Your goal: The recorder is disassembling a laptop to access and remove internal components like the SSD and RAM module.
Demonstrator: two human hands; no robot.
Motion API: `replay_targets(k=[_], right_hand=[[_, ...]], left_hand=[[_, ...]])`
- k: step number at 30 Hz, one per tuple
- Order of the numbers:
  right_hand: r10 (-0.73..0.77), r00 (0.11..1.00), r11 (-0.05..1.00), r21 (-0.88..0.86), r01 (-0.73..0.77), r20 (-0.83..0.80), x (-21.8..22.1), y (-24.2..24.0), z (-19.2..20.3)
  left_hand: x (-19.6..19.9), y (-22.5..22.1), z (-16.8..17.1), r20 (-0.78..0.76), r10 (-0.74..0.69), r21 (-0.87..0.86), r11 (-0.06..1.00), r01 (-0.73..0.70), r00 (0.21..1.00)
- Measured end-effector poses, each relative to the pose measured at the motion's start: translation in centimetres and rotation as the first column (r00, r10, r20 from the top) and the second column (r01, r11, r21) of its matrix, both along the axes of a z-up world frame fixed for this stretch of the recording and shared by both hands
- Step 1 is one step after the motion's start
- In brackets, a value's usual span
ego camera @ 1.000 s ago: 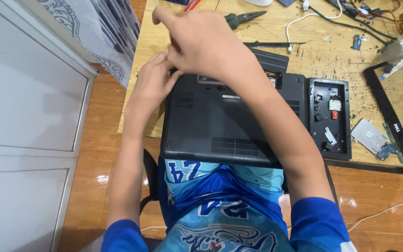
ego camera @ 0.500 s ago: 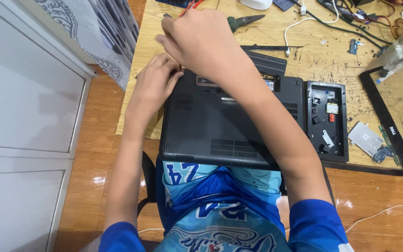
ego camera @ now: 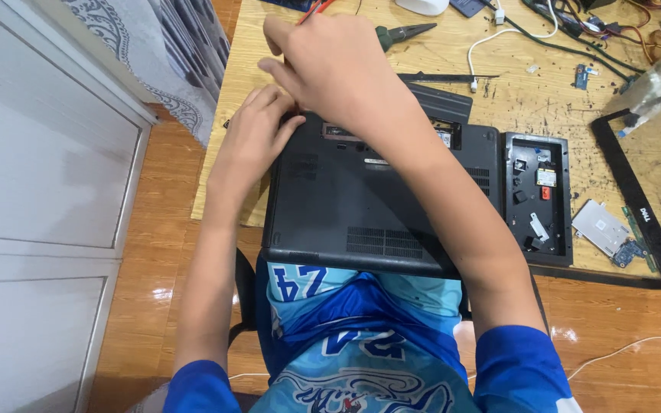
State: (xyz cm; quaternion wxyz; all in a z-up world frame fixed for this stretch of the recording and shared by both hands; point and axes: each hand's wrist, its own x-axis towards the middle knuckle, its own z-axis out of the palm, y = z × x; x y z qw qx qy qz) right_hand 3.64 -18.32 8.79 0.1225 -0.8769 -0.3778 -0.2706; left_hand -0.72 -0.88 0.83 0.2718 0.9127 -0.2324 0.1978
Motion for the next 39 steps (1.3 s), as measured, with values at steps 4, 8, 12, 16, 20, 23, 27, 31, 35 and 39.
replay_targets(k=[4,8,12,16,20,23,27,31,35,39], right_hand=[[0.133,0.991,0.988,0.071,-0.133,0.012,-0.8,-0.1,1.2],[0.024,0.998,1.0,-0.009,-0.025,-0.065,-0.7,0.3,1.3],[0.031,0.998,0.999,-0.014,-0.03,0.058,0.2,-0.1,0.2],[0.099,0.995,0.994,0.051,-0.099,0.003,-0.4,-0.1,0.6],[0.207,0.972,0.969,0.115,-0.22,0.112,-0.7,-1.5,0.8],[0.292,0.939,0.947,0.195,-0.256,-0.183,-4.4,-3.0,4.5],[0.199,0.979,0.972,0.134,-0.191,-0.052,-9.2,-7.9,4.5],[0.053,0.995,0.946,0.324,-0.022,-0.088,-16.8,-13.5,5.2],[-0.157,0.977,0.708,0.673,0.214,-0.146,-22.6,-20.8,-2.5],[-0.26,0.95,0.039,0.981,0.189,-0.172,-26.0,-27.2,-10.8]], left_hand=[[0.5,0.6,-0.4,-0.037,-0.062,-0.019,0.998,0.061,0.997],[0.4,0.2,-0.4,0.049,-0.056,-0.014,0.998,0.057,0.997],[0.3,-0.2,-0.7,-0.092,0.046,0.001,0.999,-0.046,0.995],[0.7,0.1,-1.7,0.15,-0.028,0.015,1.0,0.026,0.988],[0.5,-0.1,-1.7,0.277,0.021,0.089,0.995,-0.047,0.961],[-0.5,-0.7,-0.7,0.289,0.004,0.066,0.998,-0.024,0.957],[-5.3,-5.1,2.2,0.237,-0.046,0.028,0.999,0.04,0.97],[-10.1,-12.4,3.3,0.332,-0.019,0.052,0.999,0.002,0.943],[-12.6,-19.1,1.6,0.239,-0.117,0.062,0.993,0.105,0.964],[-11.0,-26.0,-1.2,0.196,-0.27,0.043,0.963,0.266,0.943]])
